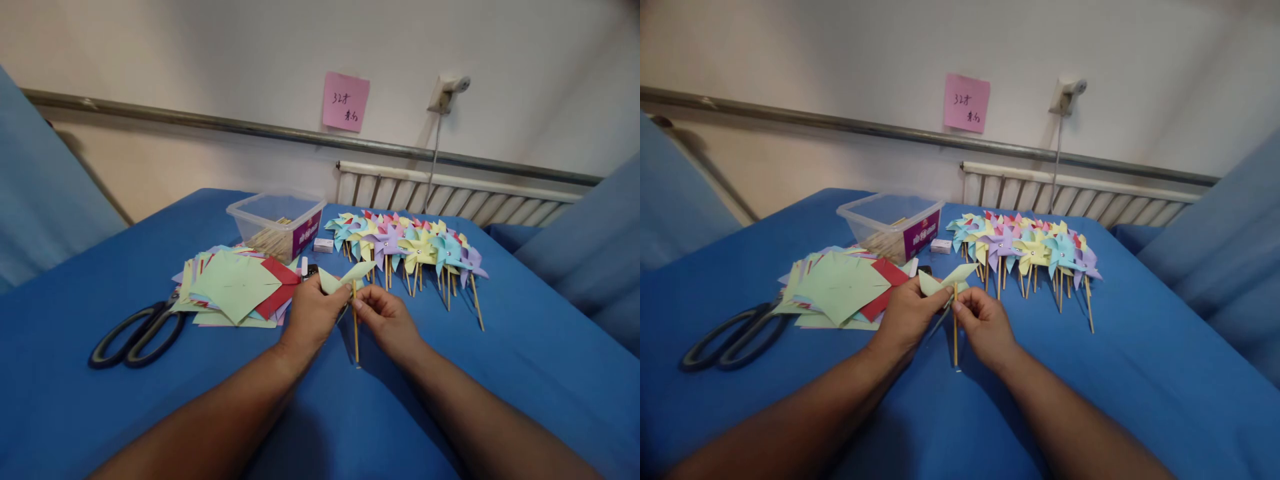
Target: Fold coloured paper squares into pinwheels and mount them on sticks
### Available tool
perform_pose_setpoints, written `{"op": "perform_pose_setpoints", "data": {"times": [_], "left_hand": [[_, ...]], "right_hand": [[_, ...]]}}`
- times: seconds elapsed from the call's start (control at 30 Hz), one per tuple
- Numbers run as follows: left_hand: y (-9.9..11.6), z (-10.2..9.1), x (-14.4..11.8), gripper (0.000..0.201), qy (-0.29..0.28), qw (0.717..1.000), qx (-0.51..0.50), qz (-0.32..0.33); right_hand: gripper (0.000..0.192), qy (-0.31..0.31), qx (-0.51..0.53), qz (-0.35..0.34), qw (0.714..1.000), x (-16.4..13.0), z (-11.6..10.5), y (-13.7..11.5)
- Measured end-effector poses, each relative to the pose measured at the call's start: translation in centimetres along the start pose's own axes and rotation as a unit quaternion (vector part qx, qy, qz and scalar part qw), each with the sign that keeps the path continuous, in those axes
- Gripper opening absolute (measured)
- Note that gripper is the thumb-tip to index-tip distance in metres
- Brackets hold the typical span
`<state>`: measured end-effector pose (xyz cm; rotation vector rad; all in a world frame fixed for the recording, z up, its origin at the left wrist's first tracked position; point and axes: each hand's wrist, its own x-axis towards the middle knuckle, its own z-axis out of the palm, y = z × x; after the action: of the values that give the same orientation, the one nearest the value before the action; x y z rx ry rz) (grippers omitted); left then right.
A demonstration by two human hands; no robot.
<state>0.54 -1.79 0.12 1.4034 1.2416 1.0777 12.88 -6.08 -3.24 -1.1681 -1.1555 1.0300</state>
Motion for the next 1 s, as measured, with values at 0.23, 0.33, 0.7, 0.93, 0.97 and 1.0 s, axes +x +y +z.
{"op": "perform_pose_setpoints", "data": {"times": [0.23, 0.33, 0.7, 0.93, 0.97, 1.0], "left_hand": [[0.15, -0.01, -0.04, 0.016, -0.005, 1.0, 0.004, 0.01], [0.16, -0.01, -0.08, 0.016, -0.005, 1.0, 0.007, 0.011], [-0.17, -0.01, 0.13, 0.017, 0.003, 1.0, 0.013, 0.011], [0.02, -0.07, 0.2, 0.017, -0.007, 1.0, 0.011, 0.005], [0.03, -0.08, 0.17, 0.017, -0.006, 1.0, 0.015, 0.007], [0.03, -0.08, 0.14, 0.018, -0.004, 1.0, 0.019, 0.009]], "right_hand": [[0.023, 0.004, -0.003, -0.001, 1.0, -0.15, 0.15, -0.33], [0.023, 0.005, -0.01, -0.001, 1.0, -0.23, 0.18, -0.38], [0.025, 0.017, -0.038, -0.002, 0.999, -0.41, 0.2, -0.25], [0.023, 0.011, -0.033, -0.002, 0.999, -0.37, 0.2, -0.14], [0.023, 0.009, -0.033, -0.001, 0.999, -0.35, 0.16, -0.1], [0.024, 0.007, -0.034, 0.001, 0.999, -0.32, 0.12, -0.06]]}}
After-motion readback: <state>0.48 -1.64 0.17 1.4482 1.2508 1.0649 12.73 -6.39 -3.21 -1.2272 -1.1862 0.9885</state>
